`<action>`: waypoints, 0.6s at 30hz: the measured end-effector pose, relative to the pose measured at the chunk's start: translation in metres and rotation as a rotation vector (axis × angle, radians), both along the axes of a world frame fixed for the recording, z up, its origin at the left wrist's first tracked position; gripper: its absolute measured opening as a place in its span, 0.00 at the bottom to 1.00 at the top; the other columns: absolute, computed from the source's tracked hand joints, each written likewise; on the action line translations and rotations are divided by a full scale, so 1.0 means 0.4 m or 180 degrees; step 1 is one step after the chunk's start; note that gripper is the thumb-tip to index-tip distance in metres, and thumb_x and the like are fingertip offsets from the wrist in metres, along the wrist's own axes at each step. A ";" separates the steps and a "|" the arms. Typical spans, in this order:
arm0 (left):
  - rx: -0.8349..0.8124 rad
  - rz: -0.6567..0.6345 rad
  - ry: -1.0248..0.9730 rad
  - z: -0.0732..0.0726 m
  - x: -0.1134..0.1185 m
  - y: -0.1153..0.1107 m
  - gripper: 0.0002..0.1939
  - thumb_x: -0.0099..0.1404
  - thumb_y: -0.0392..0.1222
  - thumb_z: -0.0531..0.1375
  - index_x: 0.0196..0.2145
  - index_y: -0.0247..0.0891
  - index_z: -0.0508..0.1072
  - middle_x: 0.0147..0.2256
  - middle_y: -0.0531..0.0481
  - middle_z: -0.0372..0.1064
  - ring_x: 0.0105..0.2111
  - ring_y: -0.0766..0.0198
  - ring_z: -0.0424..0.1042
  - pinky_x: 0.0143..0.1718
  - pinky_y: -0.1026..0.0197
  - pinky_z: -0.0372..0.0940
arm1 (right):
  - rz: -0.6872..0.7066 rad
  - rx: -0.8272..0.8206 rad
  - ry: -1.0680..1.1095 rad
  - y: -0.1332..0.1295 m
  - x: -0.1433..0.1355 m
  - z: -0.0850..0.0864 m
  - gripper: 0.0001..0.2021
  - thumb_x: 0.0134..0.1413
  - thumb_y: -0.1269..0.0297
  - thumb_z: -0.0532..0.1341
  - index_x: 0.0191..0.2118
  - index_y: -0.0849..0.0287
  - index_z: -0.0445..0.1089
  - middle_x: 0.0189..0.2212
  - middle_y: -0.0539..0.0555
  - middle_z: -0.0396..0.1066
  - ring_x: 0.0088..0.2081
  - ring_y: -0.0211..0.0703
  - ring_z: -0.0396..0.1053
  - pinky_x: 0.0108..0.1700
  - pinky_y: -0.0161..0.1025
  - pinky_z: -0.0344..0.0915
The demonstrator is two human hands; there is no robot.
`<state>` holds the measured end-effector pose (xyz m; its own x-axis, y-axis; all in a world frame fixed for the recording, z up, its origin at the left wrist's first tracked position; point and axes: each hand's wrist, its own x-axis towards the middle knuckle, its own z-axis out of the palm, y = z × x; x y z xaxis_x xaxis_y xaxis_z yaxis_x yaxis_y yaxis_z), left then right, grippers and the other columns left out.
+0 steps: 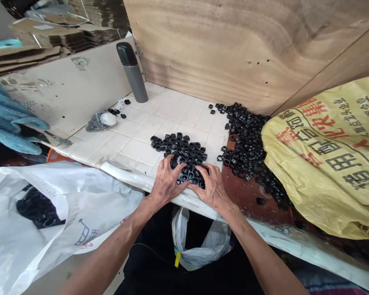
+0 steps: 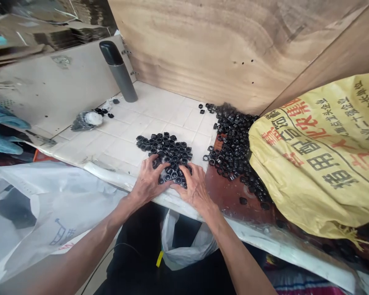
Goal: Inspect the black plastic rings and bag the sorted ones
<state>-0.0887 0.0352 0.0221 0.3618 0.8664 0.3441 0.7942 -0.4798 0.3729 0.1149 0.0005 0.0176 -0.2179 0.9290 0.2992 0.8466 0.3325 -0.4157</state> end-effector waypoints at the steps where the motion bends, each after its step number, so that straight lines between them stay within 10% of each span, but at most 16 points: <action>1: -0.0011 -0.0026 -0.0009 0.002 0.010 0.002 0.27 0.58 0.48 0.68 0.54 0.43 0.71 0.60 0.37 0.52 0.55 0.42 0.61 0.57 0.41 0.63 | 0.0084 0.0030 0.0039 0.004 0.008 0.002 0.31 0.56 0.51 0.66 0.61 0.59 0.63 0.56 0.65 0.61 0.57 0.60 0.59 0.58 0.58 0.62; 8: -0.0138 -0.0056 0.0030 -0.009 0.060 0.009 0.17 0.59 0.39 0.62 0.48 0.45 0.74 0.55 0.41 0.62 0.52 0.45 0.63 0.41 0.49 0.74 | 0.0353 0.0302 0.0154 0.017 0.014 -0.001 0.20 0.55 0.66 0.61 0.54 0.57 0.69 0.56 0.63 0.62 0.58 0.58 0.63 0.58 0.56 0.66; 18: 0.0044 0.0466 -0.1209 -0.033 0.140 0.022 0.11 0.58 0.29 0.60 0.37 0.39 0.76 0.43 0.44 0.69 0.43 0.56 0.71 0.45 0.55 0.72 | 0.0200 0.0592 0.0517 0.054 0.022 -0.012 0.11 0.58 0.69 0.59 0.45 0.58 0.74 0.51 0.61 0.66 0.51 0.50 0.69 0.52 0.46 0.71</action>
<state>-0.0329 0.0438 0.0091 0.0800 0.8936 0.4416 0.6615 -0.3790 0.6471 0.1236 0.0222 0.0129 -0.2086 0.8408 0.4995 0.7489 0.4658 -0.4713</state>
